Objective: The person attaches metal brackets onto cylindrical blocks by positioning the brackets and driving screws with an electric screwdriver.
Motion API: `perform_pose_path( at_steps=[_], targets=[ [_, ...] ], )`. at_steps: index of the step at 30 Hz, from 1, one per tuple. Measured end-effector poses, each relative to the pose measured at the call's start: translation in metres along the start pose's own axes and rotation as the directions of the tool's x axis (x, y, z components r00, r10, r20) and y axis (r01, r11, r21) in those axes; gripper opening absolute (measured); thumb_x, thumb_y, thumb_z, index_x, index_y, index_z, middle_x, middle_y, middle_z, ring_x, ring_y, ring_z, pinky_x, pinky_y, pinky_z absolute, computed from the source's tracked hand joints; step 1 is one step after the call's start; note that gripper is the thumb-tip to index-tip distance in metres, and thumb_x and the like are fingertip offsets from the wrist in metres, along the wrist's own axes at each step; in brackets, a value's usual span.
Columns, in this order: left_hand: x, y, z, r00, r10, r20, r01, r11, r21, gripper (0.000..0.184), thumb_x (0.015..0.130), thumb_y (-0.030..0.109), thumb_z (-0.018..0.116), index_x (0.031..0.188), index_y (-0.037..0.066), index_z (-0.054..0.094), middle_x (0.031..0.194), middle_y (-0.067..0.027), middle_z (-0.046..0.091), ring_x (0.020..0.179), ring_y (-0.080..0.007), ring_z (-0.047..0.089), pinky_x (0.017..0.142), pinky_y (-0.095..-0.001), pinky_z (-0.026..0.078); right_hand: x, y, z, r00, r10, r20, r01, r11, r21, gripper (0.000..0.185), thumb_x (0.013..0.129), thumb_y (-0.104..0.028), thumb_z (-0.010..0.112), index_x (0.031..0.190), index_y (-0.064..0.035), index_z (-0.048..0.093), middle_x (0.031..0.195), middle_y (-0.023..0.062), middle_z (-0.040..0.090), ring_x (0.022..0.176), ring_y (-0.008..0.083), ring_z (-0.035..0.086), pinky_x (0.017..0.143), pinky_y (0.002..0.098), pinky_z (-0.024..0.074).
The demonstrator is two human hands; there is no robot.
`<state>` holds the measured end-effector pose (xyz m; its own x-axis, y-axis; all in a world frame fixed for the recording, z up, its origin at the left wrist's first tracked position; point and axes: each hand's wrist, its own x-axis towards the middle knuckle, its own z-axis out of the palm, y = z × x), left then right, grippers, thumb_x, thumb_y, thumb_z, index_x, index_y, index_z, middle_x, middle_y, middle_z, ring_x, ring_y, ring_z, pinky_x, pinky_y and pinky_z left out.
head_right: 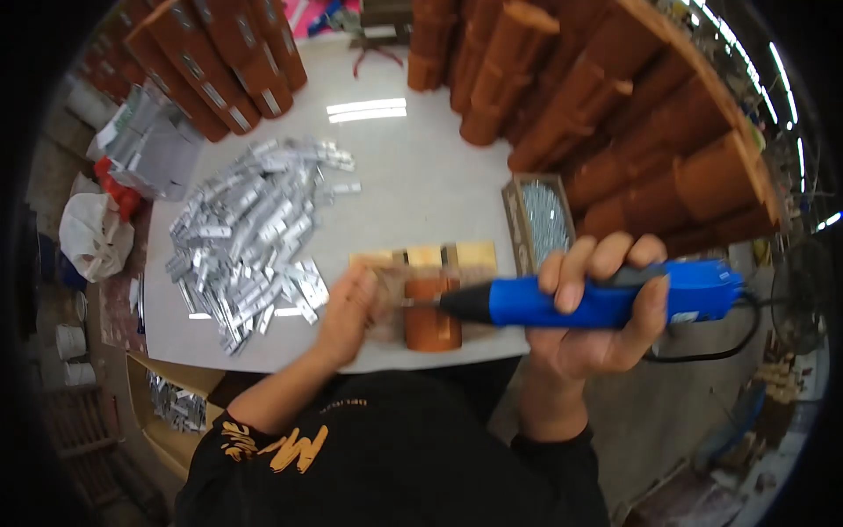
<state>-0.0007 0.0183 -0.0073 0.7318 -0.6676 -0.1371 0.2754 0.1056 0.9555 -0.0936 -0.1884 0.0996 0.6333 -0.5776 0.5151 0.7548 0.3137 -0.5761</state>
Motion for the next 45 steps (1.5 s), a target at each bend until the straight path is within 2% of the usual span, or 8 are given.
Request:
perform_pose_path(
  at_steps=[7, 14, 19, 24, 35, 39, 41, 45],
  targets=[
    [0.003, -0.02, -0.002, 0.972, 0.235, 0.019, -0.204, 0.793, 0.574, 0.048, 0.081, 0.021, 0.076, 0.122, 0.005, 0.056, 0.055, 0.0014, 0.041, 0.048, -0.0079, 0.042, 0.048, -0.0267, 0.037, 0.002, 0.015, -0.011, 0.986, -0.043, 0.159, 0.078, 0.974, -0.214, 0.025, 0.097, -0.025, 0.049, 0.113, -0.0049, 0.048, 0.095, 0.0179, 0.064, 0.066, 0.0201, 0.061, 0.068, 0.0404, 0.0548],
    [0.027, -0.014, -0.042, 0.956, 0.27, -0.112, -0.081, 0.612, 0.787, 0.032, 0.083, 0.024, 0.07, 0.113, 0.011, 0.064, 0.058, -0.0059, 0.053, 0.051, -0.0216, 0.056, 0.05, -0.0354, 0.043, -0.001, 0.005, -0.012, 0.989, -0.032, 0.147, 0.075, 0.953, -0.293, 0.026, 0.097, -0.028, 0.049, 0.112, -0.0064, 0.052, 0.097, 0.0116, 0.062, 0.068, 0.0175, 0.056, 0.068, 0.0375, 0.0463],
    [0.1, 0.0, -0.106, 0.894, 0.449, -0.013, -0.055, 0.137, 0.989, 0.021, 0.087, 0.023, 0.063, 0.104, 0.012, 0.066, 0.081, -0.0141, 0.068, 0.074, -0.0327, 0.067, 0.064, -0.0459, 0.05, -0.004, -0.001, -0.024, 0.993, -0.085, 0.079, 0.107, 0.931, -0.349, 0.028, 0.097, -0.029, 0.05, 0.112, -0.0058, 0.046, 0.094, 0.0137, 0.06, 0.064, 0.0176, 0.056, 0.065, 0.0353, 0.0501],
    [0.171, -0.02, -0.112, 0.995, 0.042, 0.095, -0.088, -0.157, 0.984, 0.025, 0.087, 0.028, 0.061, 0.103, 0.009, 0.065, 0.095, -0.0164, 0.068, 0.087, -0.035, 0.066, 0.073, -0.0471, 0.051, -0.02, -0.006, -0.018, 0.99, -0.124, -0.061, 0.092, 0.92, -0.381, 0.032, 0.093, -0.024, 0.057, 0.111, -0.0043, 0.04, 0.088, 0.0155, 0.057, 0.059, 0.0183, 0.055, 0.059, 0.0336, 0.0523],
    [0.165, 0.022, -0.101, 0.983, 0.182, 0.017, -0.02, 0.014, 1.0, 0.029, 0.093, 0.031, 0.056, 0.101, 0.003, 0.054, 0.092, -0.0195, 0.067, 0.085, -0.0387, 0.066, 0.073, -0.0495, 0.051, -0.049, -0.052, -0.035, 0.972, 0.067, -0.225, -0.175, 0.846, -0.504, 0.031, 0.083, -0.012, 0.063, 0.104, -0.0009, 0.044, 0.079, 0.0171, 0.06, 0.054, 0.019, 0.056, 0.055, 0.0316, 0.0529],
    [0.141, 0.043, -0.069, 0.962, 0.246, -0.115, -0.081, 0.663, 0.744, 0.034, 0.095, 0.037, 0.058, 0.09, 0.004, 0.054, 0.081, -0.0143, 0.065, 0.072, -0.0249, 0.062, 0.066, -0.0386, 0.048, -0.061, -0.053, -0.038, 0.913, 0.26, -0.314, -0.389, 0.789, -0.475, 0.035, 0.078, 0.002, 0.065, 0.108, 0.0, 0.047, 0.085, 0.0213, 0.064, 0.059, 0.0211, 0.059, 0.057, 0.0299, 0.051],
    [0.122, 0.051, -0.04, 0.992, -0.117, -0.051, 0.128, 0.923, 0.362, 0.034, 0.095, 0.035, 0.06, 0.085, 0.004, 0.054, 0.072, -0.0009, 0.052, 0.065, -0.0085, 0.045, 0.059, -0.0249, 0.04, -0.065, -0.055, -0.043, 0.848, 0.409, -0.336, -0.529, 0.668, -0.523, 0.04, 0.076, 0.006, 0.067, 0.111, 0.0014, 0.048, 0.095, 0.0248, 0.067, 0.063, 0.0178, 0.061, 0.058, 0.0268, 0.0511],
    [0.105, 0.026, 0.001, 0.952, -0.297, 0.078, 0.262, 0.918, 0.297, 0.029, 0.095, 0.029, 0.062, 0.084, 0.003, 0.054, 0.071, -0.0018, 0.053, 0.064, -0.0088, 0.046, 0.057, -0.025, 0.04, -0.076, -0.04, -0.04, 0.702, 0.624, -0.343, -0.67, 0.417, -0.614, 0.031, 0.078, -0.001, 0.071, 0.104, 0.0011, 0.054, 0.09, 0.0189, 0.069, 0.059, 0.0116, 0.06, 0.054, 0.0245, 0.0495]
  ],
)
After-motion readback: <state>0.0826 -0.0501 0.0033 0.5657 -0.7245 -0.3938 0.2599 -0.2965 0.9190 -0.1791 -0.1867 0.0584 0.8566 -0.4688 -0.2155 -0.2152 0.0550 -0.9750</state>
